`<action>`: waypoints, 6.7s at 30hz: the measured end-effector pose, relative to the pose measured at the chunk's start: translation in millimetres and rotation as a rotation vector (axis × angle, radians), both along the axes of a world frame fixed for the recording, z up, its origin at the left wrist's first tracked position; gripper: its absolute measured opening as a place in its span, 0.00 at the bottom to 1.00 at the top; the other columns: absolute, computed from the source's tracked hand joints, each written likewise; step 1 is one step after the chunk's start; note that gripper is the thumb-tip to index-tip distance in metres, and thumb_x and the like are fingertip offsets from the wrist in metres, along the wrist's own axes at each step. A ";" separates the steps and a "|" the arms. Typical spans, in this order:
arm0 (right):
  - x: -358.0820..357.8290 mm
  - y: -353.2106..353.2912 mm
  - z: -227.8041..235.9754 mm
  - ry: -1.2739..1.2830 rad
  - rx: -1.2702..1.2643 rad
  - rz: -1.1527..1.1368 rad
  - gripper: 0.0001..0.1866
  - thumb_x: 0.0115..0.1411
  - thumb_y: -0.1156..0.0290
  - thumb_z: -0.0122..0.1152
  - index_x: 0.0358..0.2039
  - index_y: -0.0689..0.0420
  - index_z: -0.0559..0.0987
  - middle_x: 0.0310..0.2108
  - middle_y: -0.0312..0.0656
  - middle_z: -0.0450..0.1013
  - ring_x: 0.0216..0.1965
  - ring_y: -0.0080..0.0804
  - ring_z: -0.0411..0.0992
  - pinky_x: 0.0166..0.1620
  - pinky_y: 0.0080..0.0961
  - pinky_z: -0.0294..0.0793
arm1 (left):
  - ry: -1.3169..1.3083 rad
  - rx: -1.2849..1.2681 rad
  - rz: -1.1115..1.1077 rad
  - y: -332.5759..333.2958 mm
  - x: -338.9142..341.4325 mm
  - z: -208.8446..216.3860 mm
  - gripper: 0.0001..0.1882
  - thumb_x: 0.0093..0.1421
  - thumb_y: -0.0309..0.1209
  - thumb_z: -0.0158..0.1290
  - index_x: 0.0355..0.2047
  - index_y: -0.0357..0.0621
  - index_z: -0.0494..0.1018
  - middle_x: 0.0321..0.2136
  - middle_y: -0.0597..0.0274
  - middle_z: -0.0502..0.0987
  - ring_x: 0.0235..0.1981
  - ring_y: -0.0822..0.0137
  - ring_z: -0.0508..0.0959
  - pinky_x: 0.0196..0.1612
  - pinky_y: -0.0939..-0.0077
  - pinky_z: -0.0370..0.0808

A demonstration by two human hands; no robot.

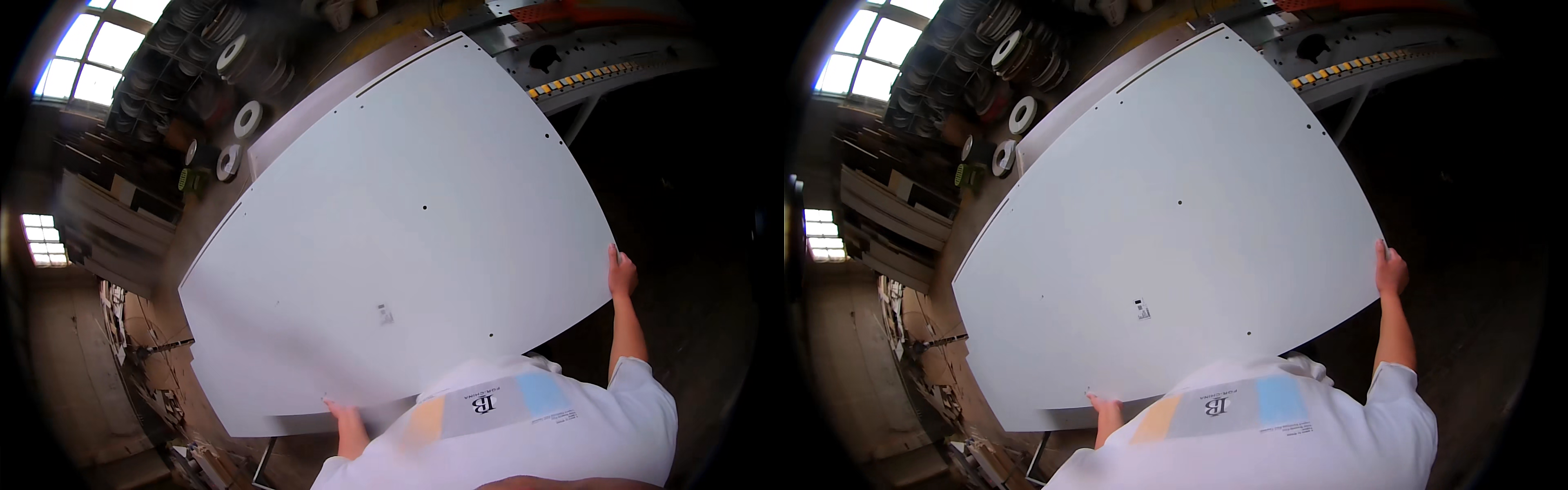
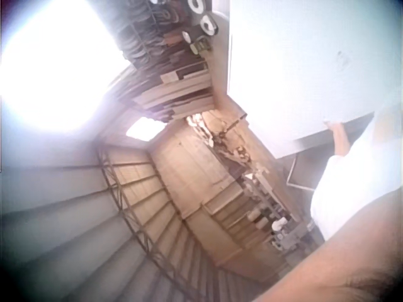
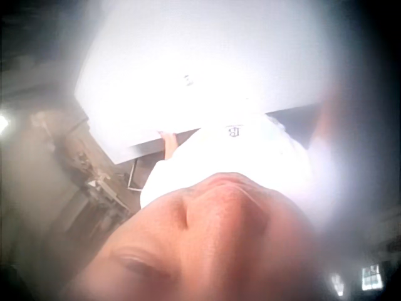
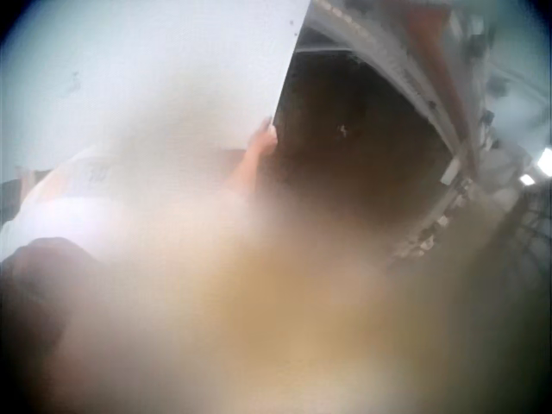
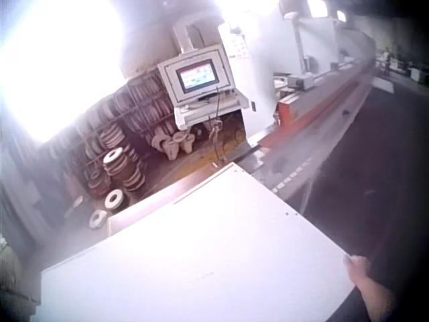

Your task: The person repeatedly picks up large white rectangular panels from a stack and places them onto a conveyor belt of a processing machine. The person handles the panels one at a time, lifting them and sliding them into the machine's intake area.

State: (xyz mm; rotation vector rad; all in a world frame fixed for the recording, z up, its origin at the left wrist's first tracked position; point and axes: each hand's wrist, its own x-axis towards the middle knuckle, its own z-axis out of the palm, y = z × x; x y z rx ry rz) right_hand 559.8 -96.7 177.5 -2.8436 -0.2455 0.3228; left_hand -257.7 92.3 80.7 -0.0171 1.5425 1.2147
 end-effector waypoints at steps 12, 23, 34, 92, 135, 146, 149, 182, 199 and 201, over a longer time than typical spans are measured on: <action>142.1 -70.5 16.5 -0.002 -0.030 -0.063 0.38 0.60 0.31 0.37 0.37 0.55 0.80 0.40 0.53 0.77 0.44 0.57 0.74 0.45 0.47 0.73 | -0.084 0.007 -0.195 -16.4 180.1 66.7 0.37 0.68 0.60 0.24 0.64 0.47 0.60 0.63 0.61 0.62 0.63 0.56 0.63 0.65 0.58 0.59; 206.3 -65.5 -15.5 0.038 -0.183 -0.146 0.38 0.62 0.34 0.33 0.56 0.52 0.68 0.56 0.50 0.69 0.57 0.52 0.67 0.56 0.49 0.67 | -0.176 -0.045 -0.311 -33.8 222.3 54.7 0.36 0.68 0.59 0.26 0.62 0.46 0.62 0.61 0.61 0.65 0.61 0.56 0.65 0.63 0.58 0.61; 184.7 -36.1 -10.2 -0.053 -0.117 -0.185 0.38 0.63 0.34 0.34 0.54 0.54 0.72 0.53 0.50 0.71 0.53 0.52 0.70 0.52 0.47 0.70 | -0.183 -0.034 -0.359 -23.4 252.0 81.1 0.35 0.68 0.59 0.28 0.60 0.46 0.64 0.59 0.62 0.68 0.59 0.56 0.67 0.61 0.57 0.64; 221.4 -48.2 -81.9 -0.310 0.177 -0.459 0.39 0.59 0.37 0.50 0.58 0.58 0.69 0.54 0.50 0.71 0.55 0.49 0.69 0.54 0.41 0.69 | -0.140 -0.014 -0.429 12.4 311.0 40.2 0.29 0.70 0.50 0.26 0.54 0.42 0.66 0.56 0.58 0.69 0.57 0.56 0.68 0.61 0.53 0.64; -347.3 128.5 -181.5 1.438 0.815 -0.613 0.36 0.52 0.37 0.61 0.55 0.45 0.69 0.48 0.38 0.69 0.50 0.37 0.67 0.55 0.43 0.64 | -0.014 -0.040 -0.310 116.1 -24.0 -54.2 0.32 0.64 0.58 0.43 0.59 0.48 0.63 0.54 0.56 0.70 0.54 0.55 0.68 0.65 0.49 0.51; -403.3 153.4 -187.6 1.073 1.036 -0.682 0.29 0.57 0.44 0.62 0.45 0.57 0.76 0.35 0.39 0.75 0.33 0.34 0.74 0.36 0.36 0.76 | 0.089 -0.119 -0.350 132.0 -67.7 -93.6 0.22 0.64 0.59 0.45 0.46 0.59 0.71 0.35 0.72 0.76 0.29 0.73 0.72 0.27 0.76 0.65; -397.8 162.8 -163.1 0.932 1.029 -0.660 0.29 0.58 0.45 0.62 0.46 0.59 0.76 0.39 0.41 0.76 0.37 0.35 0.75 0.37 0.36 0.76 | 0.102 -0.114 -0.331 122.5 -60.6 -106.0 0.21 0.64 0.58 0.45 0.44 0.60 0.72 0.32 0.74 0.76 0.26 0.74 0.70 0.24 0.77 0.62; -316.6 119.0 -179.7 0.871 0.896 -0.709 0.31 0.53 0.28 0.49 0.42 0.41 0.77 0.31 0.26 0.76 0.32 0.20 0.72 0.31 0.25 0.67 | 0.104 0.038 -1.437 41.7 121.3 -85.6 0.24 0.66 0.49 0.48 0.46 0.40 0.74 0.35 0.57 0.79 0.35 0.66 0.77 0.36 0.73 0.73; -453.7 144.0 -210.3 1.441 0.739 -0.283 0.32 0.62 0.43 0.53 0.54 0.57 0.68 0.48 0.49 0.68 0.51 0.43 0.68 0.60 0.46 0.66 | 0.416 -0.214 -1.064 64.9 -83.9 -136.3 0.17 0.61 0.44 0.55 0.29 0.41 0.76 0.19 0.64 0.75 0.20 0.74 0.70 0.24 0.76 0.65; -462.4 152.0 -217.9 1.465 0.769 -0.219 0.34 0.63 0.42 0.52 0.56 0.58 0.67 0.50 0.50 0.68 0.53 0.44 0.68 0.60 0.45 0.66 | 0.434 -0.189 -1.088 64.2 -95.6 -138.2 0.18 0.61 0.45 0.55 0.28 0.40 0.75 0.20 0.64 0.75 0.21 0.73 0.71 0.26 0.74 0.67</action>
